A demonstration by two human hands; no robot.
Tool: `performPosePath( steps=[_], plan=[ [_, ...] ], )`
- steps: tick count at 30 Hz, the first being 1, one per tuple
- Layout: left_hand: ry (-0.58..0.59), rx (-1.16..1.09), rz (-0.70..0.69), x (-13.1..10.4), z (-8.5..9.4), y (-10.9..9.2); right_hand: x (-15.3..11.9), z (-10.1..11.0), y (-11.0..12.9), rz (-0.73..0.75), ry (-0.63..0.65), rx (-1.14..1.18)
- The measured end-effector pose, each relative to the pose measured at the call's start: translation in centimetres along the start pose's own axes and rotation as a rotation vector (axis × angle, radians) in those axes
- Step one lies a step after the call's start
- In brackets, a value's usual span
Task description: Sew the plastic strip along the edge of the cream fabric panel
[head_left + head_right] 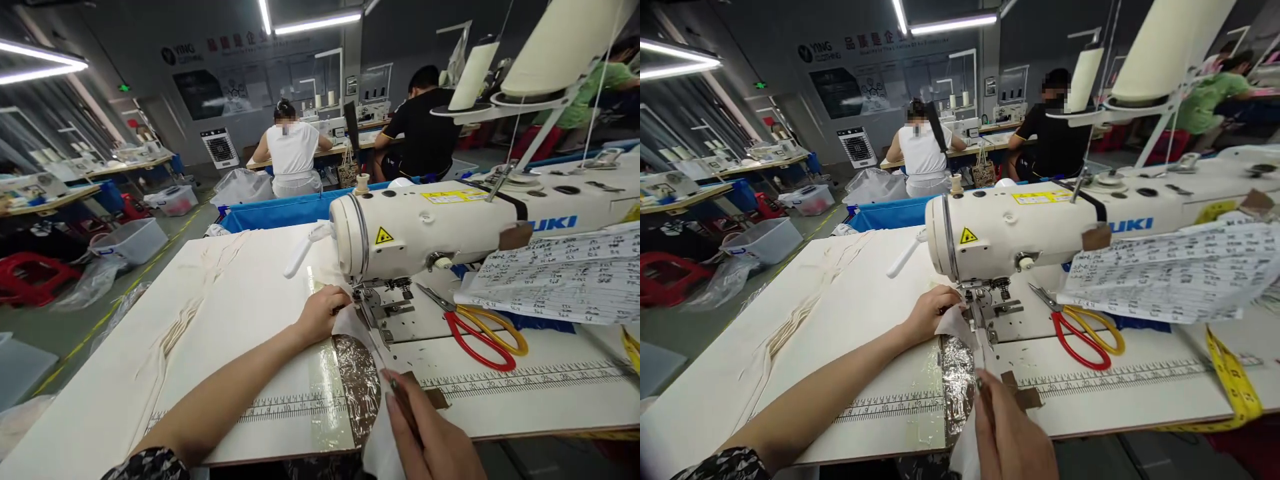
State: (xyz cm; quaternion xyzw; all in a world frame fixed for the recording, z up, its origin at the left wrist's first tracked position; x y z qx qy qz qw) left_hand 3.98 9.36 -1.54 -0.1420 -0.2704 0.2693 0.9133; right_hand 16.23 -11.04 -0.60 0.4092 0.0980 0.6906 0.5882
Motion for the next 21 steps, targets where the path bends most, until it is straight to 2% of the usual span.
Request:
performPosePath(
  steps=[3, 7, 13, 21],
  plan=[
    [-0.025, -0.086, -0.036, 0.2, 0.3, -0.1, 1.8, 0.4, -1.0, -0.01, -0.127, -0.164],
    [-0.029, -0.104, -0.043, 0.2, 0.4, -0.3, 3.4, -0.5, -1.6, 0.055, -0.29, -0.337],
    [-0.027, -0.101, -0.062, 0.2, 0.5, -0.4, 4.5, -1.4, -1.6, 0.116, -0.231, -0.363],
    [-0.015, -0.07, -0.039, 0.4, 0.5, -0.6, 5.0, -1.6, -2.0, 0.071, -0.213, -0.342]
  ],
)
Point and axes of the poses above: each hand's wrist, its own x-axis towards the middle knuckle, its own z-axis out of the back of the hand, y = z × x, the point moved 4 cm from there along x, towards the middle knuckle, and after that the axes turned 3 degrees about x, right-handed, at the moved point
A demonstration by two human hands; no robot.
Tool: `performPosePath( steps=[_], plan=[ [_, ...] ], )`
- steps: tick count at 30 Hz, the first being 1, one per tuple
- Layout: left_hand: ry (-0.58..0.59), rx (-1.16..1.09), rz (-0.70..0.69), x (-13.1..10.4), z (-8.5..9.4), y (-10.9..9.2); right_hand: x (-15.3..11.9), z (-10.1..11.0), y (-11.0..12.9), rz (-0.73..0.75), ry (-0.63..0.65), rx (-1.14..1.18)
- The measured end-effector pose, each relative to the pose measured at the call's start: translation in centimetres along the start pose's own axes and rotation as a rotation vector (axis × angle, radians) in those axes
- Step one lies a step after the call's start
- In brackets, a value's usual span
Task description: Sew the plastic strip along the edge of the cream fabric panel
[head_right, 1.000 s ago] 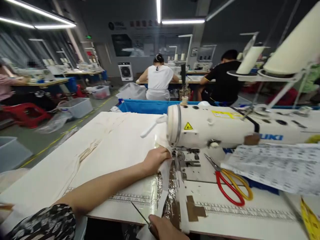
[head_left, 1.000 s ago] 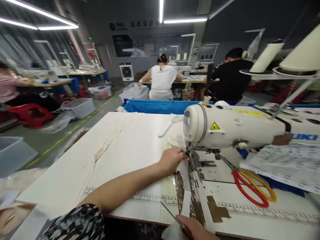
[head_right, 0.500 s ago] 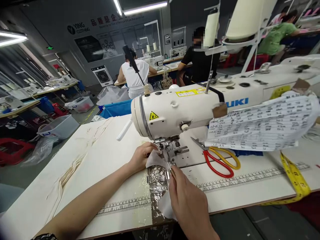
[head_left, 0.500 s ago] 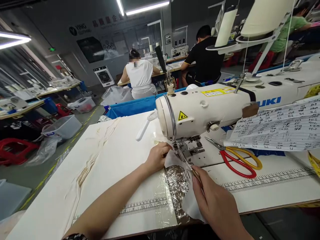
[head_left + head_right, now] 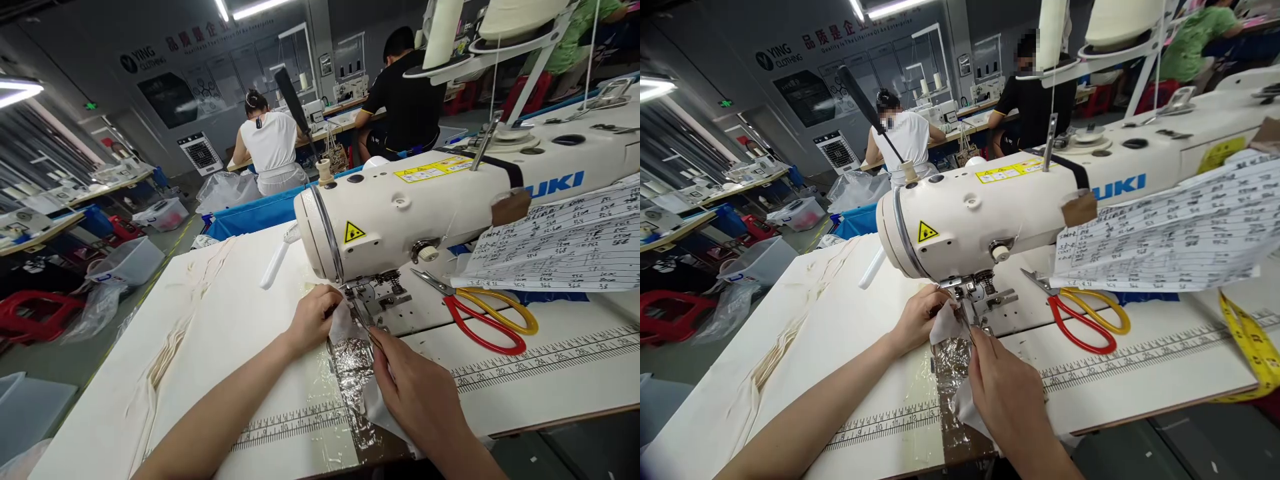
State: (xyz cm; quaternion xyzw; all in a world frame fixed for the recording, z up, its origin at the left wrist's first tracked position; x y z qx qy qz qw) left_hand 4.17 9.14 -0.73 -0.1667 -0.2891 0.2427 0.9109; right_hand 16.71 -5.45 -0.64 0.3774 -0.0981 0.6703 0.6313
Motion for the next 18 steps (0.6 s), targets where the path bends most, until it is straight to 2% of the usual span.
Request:
performPosePath(
  steps=[9, 14, 18],
  plan=[
    [-0.033, 0.035, -0.026, 0.03, 0.12, -0.27, -0.46, -0.45, -0.47, -0.016, 0.051, 0.023],
    [0.002, 0.042, -0.048, 0.01, 0.0, -0.37, -0.76, -0.82, -0.4, -0.019, 0.064, 0.014],
    [-0.004, 0.069, 0.002, 0.13, -0.21, 0.04, -0.69, -0.68, -0.33, 0.005, 0.041, -0.017]
  ],
)
Point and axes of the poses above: each hand's wrist, its own x-axis towards the middle knuckle, its own z-axis out of the back of the hand, y = z × x, the point moved 4 cm from there along x, towards the middle knuckle, and after that the axes turned 3 degrees about x, right-handed, at the moved point
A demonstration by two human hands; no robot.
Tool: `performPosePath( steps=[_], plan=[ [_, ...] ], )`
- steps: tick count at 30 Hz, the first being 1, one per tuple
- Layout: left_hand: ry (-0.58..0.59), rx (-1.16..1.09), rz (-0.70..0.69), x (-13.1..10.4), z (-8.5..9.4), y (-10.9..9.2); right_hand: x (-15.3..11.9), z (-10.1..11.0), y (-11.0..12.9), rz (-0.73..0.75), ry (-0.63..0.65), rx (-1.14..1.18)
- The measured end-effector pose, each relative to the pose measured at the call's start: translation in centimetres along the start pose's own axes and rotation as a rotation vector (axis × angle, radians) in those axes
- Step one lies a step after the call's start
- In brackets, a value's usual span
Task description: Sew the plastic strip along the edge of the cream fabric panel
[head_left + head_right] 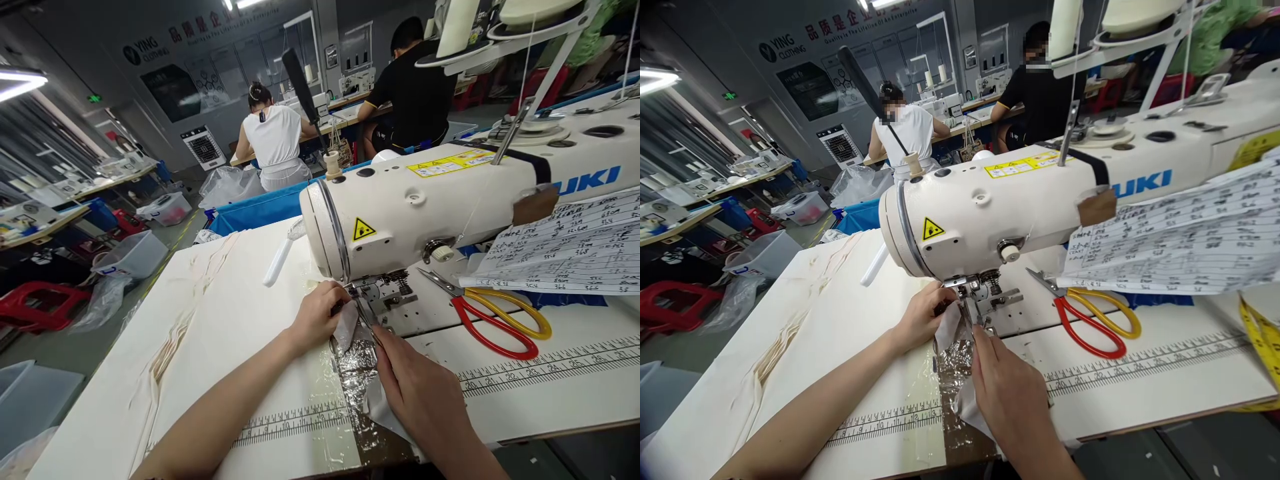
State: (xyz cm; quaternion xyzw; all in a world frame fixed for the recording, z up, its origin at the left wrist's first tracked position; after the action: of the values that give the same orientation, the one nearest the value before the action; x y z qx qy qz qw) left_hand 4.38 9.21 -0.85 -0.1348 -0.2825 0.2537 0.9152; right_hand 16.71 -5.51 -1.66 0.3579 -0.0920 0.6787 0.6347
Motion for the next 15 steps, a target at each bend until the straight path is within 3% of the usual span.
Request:
performPosePath(
  steps=[9, 15],
  plan=[
    [0.027, -0.107, 0.075, 0.18, 0.14, 0.46, 0.68, 0.53, 0.21, 0.011, -0.029, -0.02],
    [-0.014, 0.041, -0.123, -0.08, 0.11, -0.44, 0.98, 0.33, 0.44, 0.004, -0.044, -0.061]
  ],
)
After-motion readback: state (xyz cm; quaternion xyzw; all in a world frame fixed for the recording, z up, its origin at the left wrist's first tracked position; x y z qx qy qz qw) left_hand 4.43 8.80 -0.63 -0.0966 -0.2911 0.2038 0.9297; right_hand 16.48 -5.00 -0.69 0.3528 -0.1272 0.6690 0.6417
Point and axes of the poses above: each hand's wrist, its own x-axis towards the middle knuckle, its own z-axis out of the back of the hand, y = z × x, the point moved 4 cm from there along x, towards the middle knuckle, and after that the axes turned 3 degrees about x, right-handed, at the moved point
